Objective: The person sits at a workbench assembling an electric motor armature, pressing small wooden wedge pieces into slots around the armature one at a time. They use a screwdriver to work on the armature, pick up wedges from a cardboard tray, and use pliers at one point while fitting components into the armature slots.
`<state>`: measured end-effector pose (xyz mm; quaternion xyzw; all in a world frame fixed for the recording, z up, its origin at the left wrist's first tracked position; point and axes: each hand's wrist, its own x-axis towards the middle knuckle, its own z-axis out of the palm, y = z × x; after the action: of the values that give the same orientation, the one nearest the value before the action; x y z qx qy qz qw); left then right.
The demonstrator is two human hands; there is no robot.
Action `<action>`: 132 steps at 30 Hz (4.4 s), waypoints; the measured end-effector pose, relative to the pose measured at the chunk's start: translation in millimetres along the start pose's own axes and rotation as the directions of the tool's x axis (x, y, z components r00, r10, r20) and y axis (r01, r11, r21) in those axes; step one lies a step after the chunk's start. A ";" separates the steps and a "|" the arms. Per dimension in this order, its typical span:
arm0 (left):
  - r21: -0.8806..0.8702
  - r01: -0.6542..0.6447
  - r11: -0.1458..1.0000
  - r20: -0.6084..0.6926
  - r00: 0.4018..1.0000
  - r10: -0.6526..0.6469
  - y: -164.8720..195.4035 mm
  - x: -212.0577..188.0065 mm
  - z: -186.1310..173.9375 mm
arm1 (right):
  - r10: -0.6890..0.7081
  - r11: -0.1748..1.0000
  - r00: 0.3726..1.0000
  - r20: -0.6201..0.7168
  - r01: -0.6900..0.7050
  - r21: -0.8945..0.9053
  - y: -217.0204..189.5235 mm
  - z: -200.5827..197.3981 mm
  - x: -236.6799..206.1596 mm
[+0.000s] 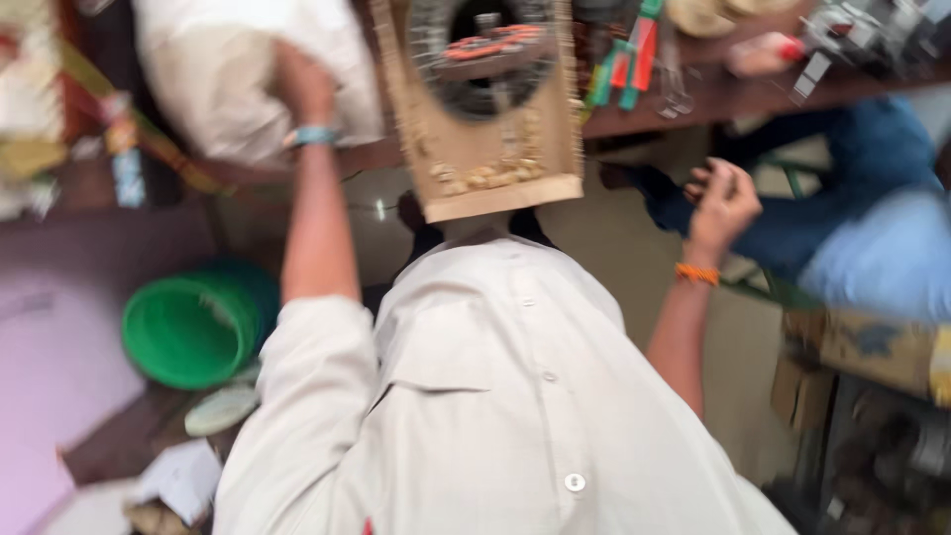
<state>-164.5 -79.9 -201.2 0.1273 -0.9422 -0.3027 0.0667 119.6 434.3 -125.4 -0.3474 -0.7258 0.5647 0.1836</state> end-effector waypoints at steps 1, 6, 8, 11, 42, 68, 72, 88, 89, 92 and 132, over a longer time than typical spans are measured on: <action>-0.070 0.061 0.996 0.103 0.993 -0.054 -2.2 2.1 -0.1 | 0.014 0.999 1.000 0.001 -0.014 0.033 0.8 1.3 1.0; -0.667 0.406 0.624 0.288 0.914 -0.287 0.2 -1.2 -19.0 | -0.036 0.999 0.998 0.060 0.038 -0.032 8.7 32.3 29.7; -0.823 0.367 0.435 0.293 0.928 -0.228 6.0 -3.2 -22.5 | -0.209 0.956 0.976 0.057 0.216 -0.197 11.8 47.9 53.2; -0.946 0.304 0.115 0.296 0.952 -0.082 5.1 -14.5 -23.9 | -0.480 0.733 0.855 0.195 0.514 -0.446 12.1 73.1 70.5; -0.888 0.174 0.426 0.377 0.806 0.457 232.1 -122.8 -122.4 | 0.128 0.965 0.326 0.937 -0.261 -0.041 -205.1 103.5 -69.5; -0.836 0.330 0.438 0.490 0.809 0.325 232.3 -123.6 -118.1 | 0.160 0.980 0.571 0.806 -0.192 -0.059 -151.4 91.9 -69.1; -0.857 0.343 0.384 0.486 0.785 0.384 218.3 -129.7 -133.5 | 0.163 0.975 0.828 0.536 -0.054 -0.214 -102.8 61.4 -11.6; -0.811 0.295 0.505 0.497 0.803 0.328 186.5 -179.7 -139.6 | -0.227 0.571 0.668 0.709 0.681 -0.459 -117.2 72.8 108.4; -0.833 0.246 0.496 0.453 0.817 0.356 190.0 -180.2 -140.4 | -0.232 0.764 0.680 0.695 0.570 -0.303 -139.0 72.1 80.7; -0.759 0.281 0.587 0.536 0.781 0.320 200.4 -182.2 -144.5 | -0.259 0.966 0.603 0.755 0.149 0.212 -184.5 92.5 -15.0; -0.863 0.212 0.458 0.341 0.914 0.220 208.3 -218.4 -134.5 | -0.368 0.930 0.598 0.712 0.219 0.297 -192.0 152.5 -84.1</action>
<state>30.5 70.3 19.2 0.0058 -0.6367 -0.7676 -0.0731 20.3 245.7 22.0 0.0627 -0.7287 0.6818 -0.0151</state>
